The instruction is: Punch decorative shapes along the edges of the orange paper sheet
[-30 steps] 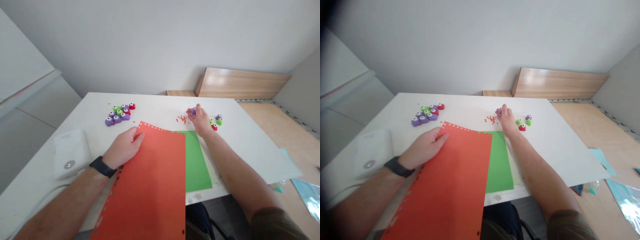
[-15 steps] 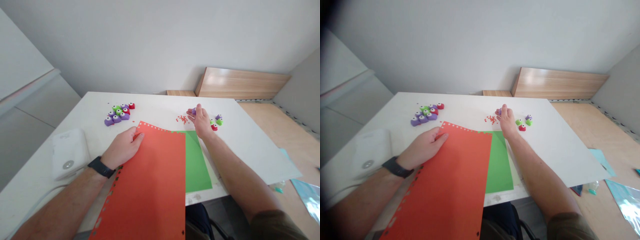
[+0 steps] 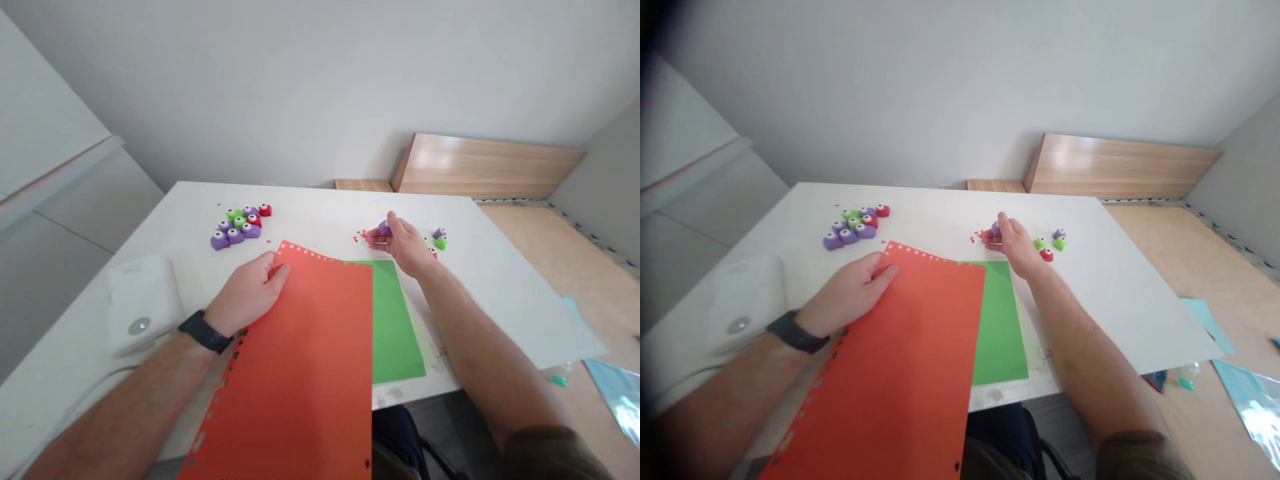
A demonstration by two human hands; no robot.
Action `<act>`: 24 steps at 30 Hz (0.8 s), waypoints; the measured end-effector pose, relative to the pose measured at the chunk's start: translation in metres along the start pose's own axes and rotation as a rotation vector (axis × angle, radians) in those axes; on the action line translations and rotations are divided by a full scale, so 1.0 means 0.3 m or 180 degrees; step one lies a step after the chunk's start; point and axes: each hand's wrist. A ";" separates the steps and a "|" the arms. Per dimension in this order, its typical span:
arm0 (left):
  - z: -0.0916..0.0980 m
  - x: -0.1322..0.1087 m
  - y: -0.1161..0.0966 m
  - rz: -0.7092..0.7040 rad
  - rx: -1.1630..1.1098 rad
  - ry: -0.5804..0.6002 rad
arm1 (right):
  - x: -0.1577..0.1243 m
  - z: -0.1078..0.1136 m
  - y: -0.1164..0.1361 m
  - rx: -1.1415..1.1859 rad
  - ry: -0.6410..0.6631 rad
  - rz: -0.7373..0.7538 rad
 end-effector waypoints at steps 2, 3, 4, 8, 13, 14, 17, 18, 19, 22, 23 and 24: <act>0.001 -0.001 -0.001 -0.0013 -0.0022 -0.0011 | 0.003 -0.008 -0.006 -0.0018 -0.0029 0.0009; 0.002 -0.002 -0.002 -0.0013 -0.0030 -0.0021 | 0.006 -0.013 -0.009 0.0007 -0.0107 0.0048; 0.004 -0.003 -0.004 -0.0011 -0.0039 -0.0031 | 0.009 -0.018 -0.010 0.0042 -0.0206 0.0100; 0.017 -0.006 -0.021 0.0021 -0.0104 -0.0058 | 0.003 -0.029 -0.002 0.0305 -0.0275 0.0144; 0.024 -0.005 -0.038 0.0076 -0.0085 -0.0033 | -0.054 -0.089 -0.004 0.0598 0.0419 -0.0263; 0.023 -0.004 -0.038 0.0089 -0.0069 -0.0030 | -0.060 -0.104 -0.009 0.0572 0.0511 -0.0311; 0.019 -0.001 -0.035 0.0108 -0.0053 -0.0044 | -0.051 -0.132 -0.026 0.0456 0.0231 -0.0146; 0.017 -0.001 -0.033 0.0108 -0.0058 -0.0045 | -0.040 -0.132 -0.029 0.0435 -0.0001 -0.0021; 0.016 0.000 -0.032 0.0106 -0.0065 -0.0041 | -0.028 -0.127 -0.030 0.0425 -0.0216 0.0087; 0.015 0.000 -0.029 0.0104 -0.0070 -0.0027 | 0.007 -0.095 -0.021 0.0434 -0.0439 0.0187; 0.015 -0.001 -0.029 0.0104 -0.0071 -0.0025 | 0.014 -0.082 -0.016 0.0430 -0.0450 0.0202; 0.015 -0.001 -0.030 0.0107 -0.0074 -0.0028 | 0.018 -0.069 -0.009 0.0415 -0.0475 0.0225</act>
Point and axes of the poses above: each hand's wrist, its own x-axis towards the middle knuckle, its own z-axis out of the back of the hand, y = z × x, and after that the axes turned 15 degrees about -y, right-handed
